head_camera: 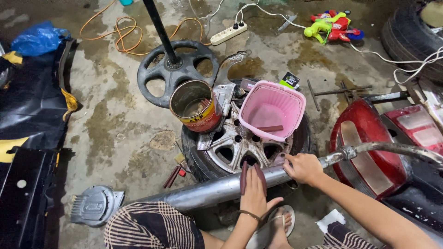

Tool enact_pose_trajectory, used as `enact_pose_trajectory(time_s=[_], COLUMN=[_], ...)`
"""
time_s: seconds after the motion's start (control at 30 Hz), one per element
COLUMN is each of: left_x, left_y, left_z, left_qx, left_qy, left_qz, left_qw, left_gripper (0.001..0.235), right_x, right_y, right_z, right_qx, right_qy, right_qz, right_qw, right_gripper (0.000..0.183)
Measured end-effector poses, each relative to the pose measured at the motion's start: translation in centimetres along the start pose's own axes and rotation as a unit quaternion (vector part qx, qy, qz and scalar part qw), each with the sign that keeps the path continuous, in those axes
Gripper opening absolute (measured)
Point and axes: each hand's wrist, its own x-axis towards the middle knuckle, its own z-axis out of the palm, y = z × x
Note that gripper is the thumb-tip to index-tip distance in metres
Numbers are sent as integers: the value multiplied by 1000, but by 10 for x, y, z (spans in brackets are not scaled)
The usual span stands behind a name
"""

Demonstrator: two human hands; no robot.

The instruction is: The person sits on the floor and uses a sanding block to smooth the surface of a metal pipe. They hold the pipe steady with one hand while moving the sanding block back and forth along its length.

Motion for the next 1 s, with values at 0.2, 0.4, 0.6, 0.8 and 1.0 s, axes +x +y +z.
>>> enact_pose_trajectory(time_s=[0.2, 0.4, 0.6, 0.8, 1.0], left_x=[-30, -47, -65, -21, -25], left_y=[-26, -75, -87, -59, -40], left_z=[4, -32, -2, -42, 11], left_qx=[3, 100, 69, 90, 7], left_qy=[-39, -254, -23, -271, -119], left_qz=[-19, -55, -89, -25, -27], left_qw=[999, 960, 993, 958, 993], left_gripper=[128, 129, 136, 133, 136], right_x=[-8, -11, -5, 1, 0], right_y=[-10, -11, -1, 0, -5], right_z=[-16, -14, -4, -6, -9], right_qx=[0, -3, 9, 5, 7], right_qy=[-21, 12, 23, -44, -26], right_qz=[5, 2, -19, 3, 6], right_qw=[1000, 1000, 1000, 999, 1000], right_gripper=[39, 38, 39, 40, 37])
